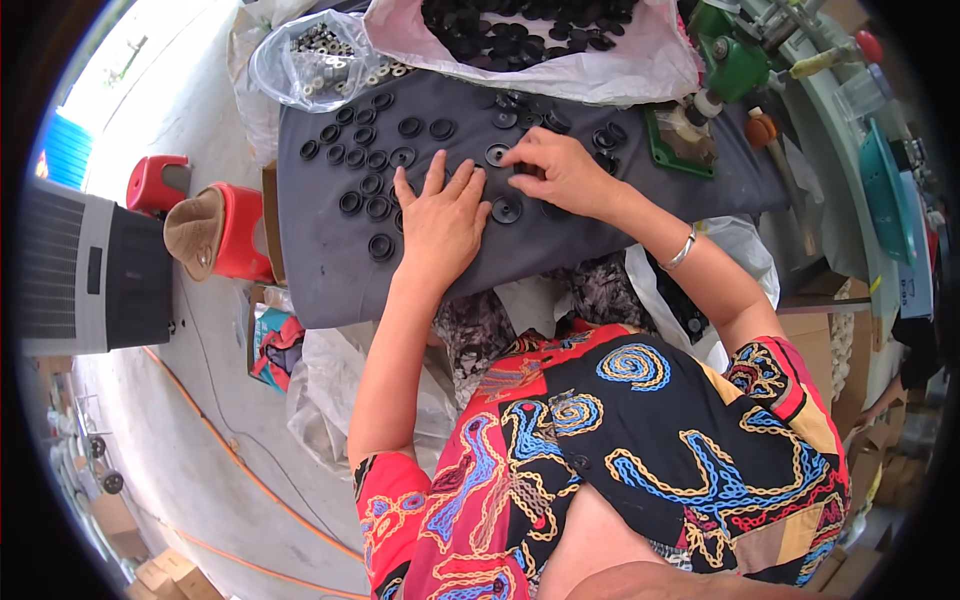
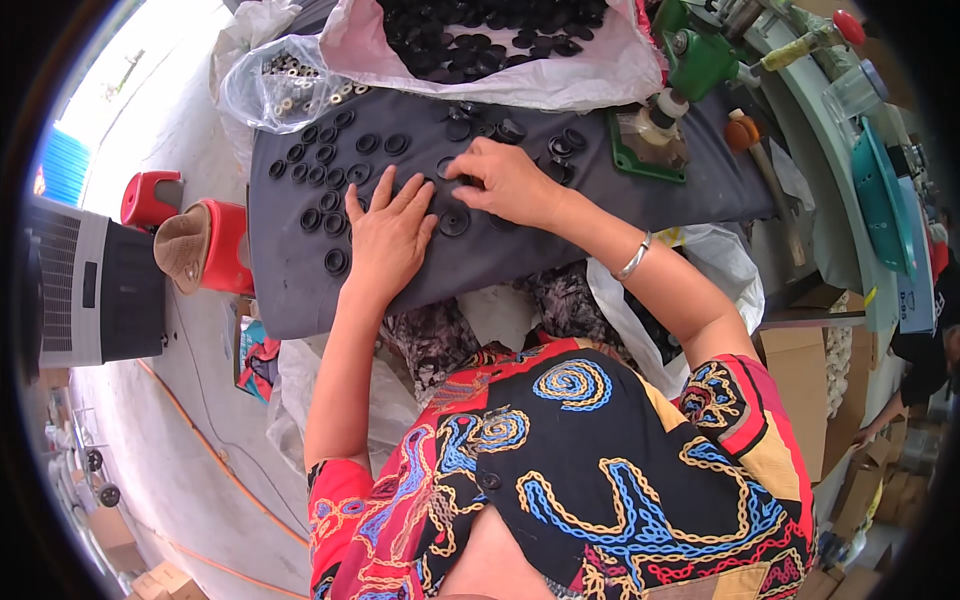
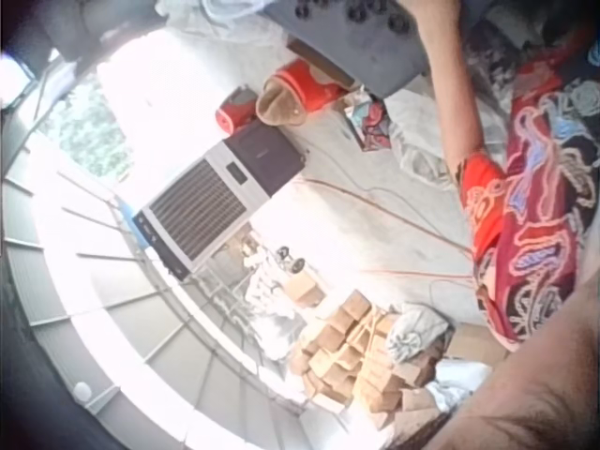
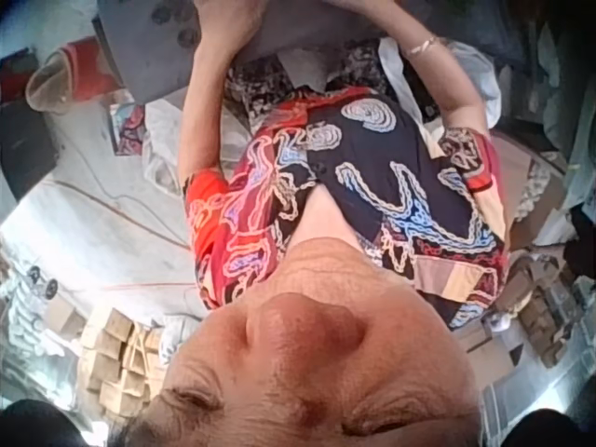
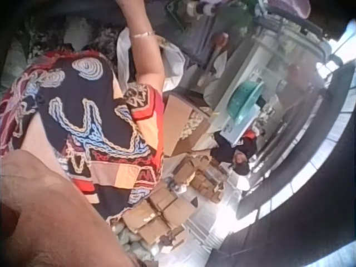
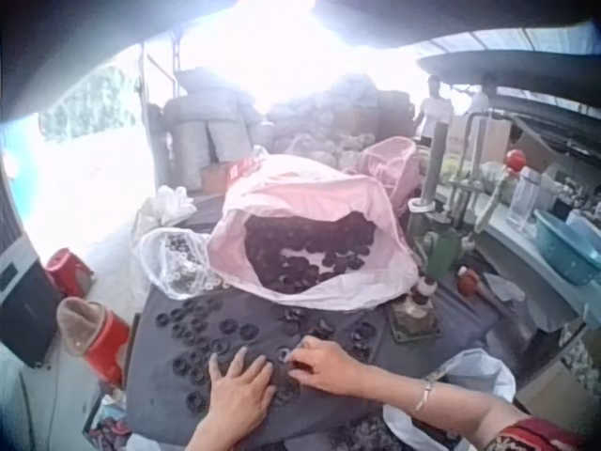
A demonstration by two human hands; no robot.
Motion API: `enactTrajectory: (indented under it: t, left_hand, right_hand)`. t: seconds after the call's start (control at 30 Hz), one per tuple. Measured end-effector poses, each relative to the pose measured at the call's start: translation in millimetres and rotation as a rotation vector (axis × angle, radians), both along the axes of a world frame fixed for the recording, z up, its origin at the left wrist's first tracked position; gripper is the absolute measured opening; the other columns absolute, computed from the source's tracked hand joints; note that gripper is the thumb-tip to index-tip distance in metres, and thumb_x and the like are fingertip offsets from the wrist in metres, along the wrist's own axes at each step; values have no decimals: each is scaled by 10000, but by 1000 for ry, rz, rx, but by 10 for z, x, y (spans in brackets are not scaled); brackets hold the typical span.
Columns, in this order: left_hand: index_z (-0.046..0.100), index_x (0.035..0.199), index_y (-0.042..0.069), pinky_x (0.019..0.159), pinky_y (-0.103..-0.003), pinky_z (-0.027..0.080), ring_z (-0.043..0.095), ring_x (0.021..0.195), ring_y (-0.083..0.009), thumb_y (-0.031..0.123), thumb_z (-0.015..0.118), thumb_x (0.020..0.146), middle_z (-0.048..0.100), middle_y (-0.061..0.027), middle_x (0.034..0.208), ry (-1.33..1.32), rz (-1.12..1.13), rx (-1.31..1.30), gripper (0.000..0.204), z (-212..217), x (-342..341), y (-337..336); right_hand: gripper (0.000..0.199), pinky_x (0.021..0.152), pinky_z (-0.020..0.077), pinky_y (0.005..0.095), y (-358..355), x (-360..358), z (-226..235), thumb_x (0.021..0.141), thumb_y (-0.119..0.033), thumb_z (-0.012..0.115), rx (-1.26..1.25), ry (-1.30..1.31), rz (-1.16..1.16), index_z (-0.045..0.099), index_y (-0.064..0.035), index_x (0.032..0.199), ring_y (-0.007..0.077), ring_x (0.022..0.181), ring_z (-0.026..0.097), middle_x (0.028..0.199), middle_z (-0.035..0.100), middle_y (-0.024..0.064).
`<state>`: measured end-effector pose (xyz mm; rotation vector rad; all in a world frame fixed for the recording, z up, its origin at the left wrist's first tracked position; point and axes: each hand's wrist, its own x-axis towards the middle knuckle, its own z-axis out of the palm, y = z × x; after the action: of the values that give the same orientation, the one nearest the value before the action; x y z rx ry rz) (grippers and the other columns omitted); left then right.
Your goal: The person assembles snap fasteners by placing black plastic rings and metal components onto a grey mat. They use a hammer to strike a green manual press tool to secure the fasteners. The person repeatedly arranges the components on the mat and uses the press to complete the assembly.
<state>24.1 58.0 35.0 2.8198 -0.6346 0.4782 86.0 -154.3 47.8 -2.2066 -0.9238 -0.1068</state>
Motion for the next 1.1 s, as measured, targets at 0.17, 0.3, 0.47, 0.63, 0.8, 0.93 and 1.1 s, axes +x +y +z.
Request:
enactTrajectory:
  t: [0.17, 0.3, 0.47, 0.63, 0.8, 0.93, 1.1]
  left_hand:
    - [607, 1253, 121, 1091, -628, 181, 409, 1342, -296, 241, 604, 898, 569, -42, 1339, -15, -7, -64, 375, -29, -112, 129]
    - [637, 1221, 109, 1108, -583, 180, 438, 1321, -306, 248, 624, 887, 590, -67, 1315, -106, 23, -190, 363, -81, -117, 174]
    - [665, 1180, 87, 1109, -548, 210, 464, 1298, -315, 252, 665, 858, 606, -92, 1288, -160, 66, -264, 362, -64, -150, 161]
    - [664, 1173, 78, 1096, -546, 241, 471, 1287, -323, 256, 684, 842, 607, -110, 1279, -176, 62, -280, 377, -58, -145, 134]
    - [668, 1156, 74, 1079, -537, 275, 485, 1264, -339, 265, 690, 837, 614, -132, 1254, -180, 93, -278, 372, -36, -168, 130]
    - [676, 1130, 66, 1063, -530, 300, 496, 1241, -347, 263, 697, 829, 617, -142, 1235, -195, 114, -315, 360, -47, -170, 139]
    - [680, 1112, 60, 1058, -526, 306, 499, 1233, -350, 259, 698, 827, 620, -147, 1221, -194, 125, -341, 349, -56, -165, 143]
  right_hand:
    - [201, 737, 430, 341, -120, -60, 46, 759, -170, 741, -160, -275, 20, 654, -96, 925, 210, 826, 625, 871, 627, 24]
    - [212, 789, 395, 346, -139, -76, 44, 722, -229, 762, -241, -384, 4, 638, -131, 864, 179, 837, 609, 822, 628, -20]
    - [242, 773, 395, 355, -111, -137, 96, 713, -284, 761, -424, -479, 55, 619, -125, 829, 197, 858, 571, 812, 624, -12]
    - [169, 775, 411, 363, 88, 300, 148, 777, -247, 711, -323, -592, -102, 623, -108, 810, 225, 889, 576, 835, 625, 41]
    - [132, 768, 437, 394, 493, 793, 114, 801, -195, 656, -607, -473, -270, 692, -97, 881, 245, 934, 621, 871, 683, 87]
    - [117, 780, 459, 418, 599, 972, 99, 797, -148, 628, -804, -530, -272, 677, -93, 887, 276, 866, 647, 816, 690, 84]
    - [107, 745, 452, 438, 695, 1044, 135, 796, -120, 586, -575, -617, -168, 681, -82, 829, 285, 770, 681, 742, 697, 97]
